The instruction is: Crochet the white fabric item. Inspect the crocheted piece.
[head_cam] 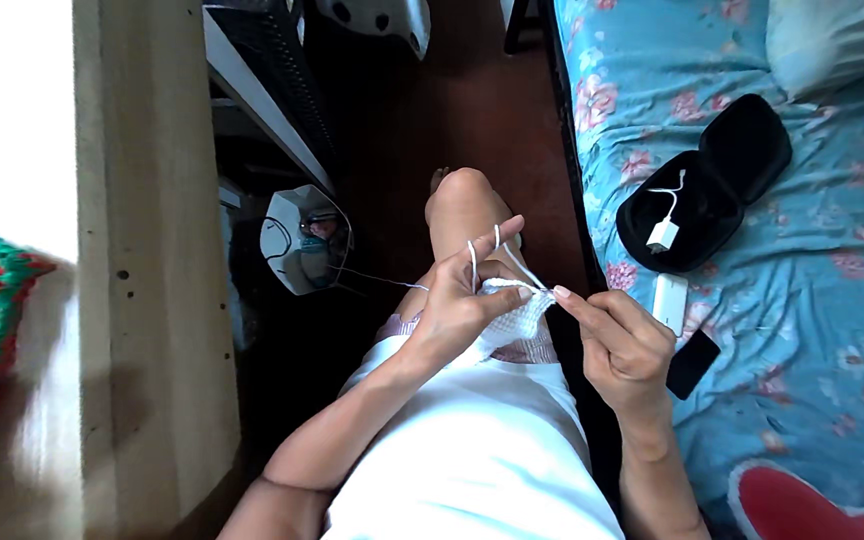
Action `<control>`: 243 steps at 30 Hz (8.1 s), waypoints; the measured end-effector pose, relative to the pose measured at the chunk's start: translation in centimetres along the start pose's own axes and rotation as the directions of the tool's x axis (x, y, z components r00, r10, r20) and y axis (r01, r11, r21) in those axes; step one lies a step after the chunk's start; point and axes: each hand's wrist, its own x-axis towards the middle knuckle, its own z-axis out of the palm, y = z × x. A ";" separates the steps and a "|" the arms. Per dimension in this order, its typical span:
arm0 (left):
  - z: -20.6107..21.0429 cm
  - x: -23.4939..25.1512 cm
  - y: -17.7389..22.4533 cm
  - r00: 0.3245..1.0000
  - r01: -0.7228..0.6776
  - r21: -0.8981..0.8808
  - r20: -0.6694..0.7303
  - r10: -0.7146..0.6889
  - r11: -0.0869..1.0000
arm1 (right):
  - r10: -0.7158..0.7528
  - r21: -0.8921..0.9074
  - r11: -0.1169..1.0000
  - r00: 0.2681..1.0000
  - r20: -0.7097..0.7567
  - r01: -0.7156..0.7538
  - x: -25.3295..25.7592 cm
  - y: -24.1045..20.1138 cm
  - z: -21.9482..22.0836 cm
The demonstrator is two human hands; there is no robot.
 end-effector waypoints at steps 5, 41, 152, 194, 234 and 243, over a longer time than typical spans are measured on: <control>-0.1 0.1 0.0 1.000 0.000 -0.018 -0.002 0.000 1.000 | 0.012 0.030 0.999 1.000 0.013 -0.012 -0.2 0.1 -0.1; 1.6 -0.6 -5.1 0.694 -0.660 0.476 0.090 0.714 0.582 | 0.370 0.257 0.895 0.929 0.027 -0.364 1.1 -4.3 1.4; -2.3 0.4 -0.1 0.978 0.144 -0.322 0.190 -0.085 0.936 | -0.162 -0.066 0.985 0.983 -0.089 0.157 0.8 -0.7 1.1; -0.6 0.3 -0.6 0.996 0.080 -0.185 0.052 -0.072 0.980 | 0.288 0.592 0.742 0.947 0.143 -0.315 0.0 -0.2 1.2; 1.8 -0.7 -5.3 0.676 -0.630 0.569 0.068 0.733 0.528 | 0.286 0.135 0.949 0.958 0.003 -0.284 1.7 -4.1 1.6; 0.6 -0.7 -2.3 0.991 -0.117 -0.168 -0.081 0.105 0.979 | 0.092 0.177 0.982 0.984 -0.153 -0.064 1.0 -2.5 3.0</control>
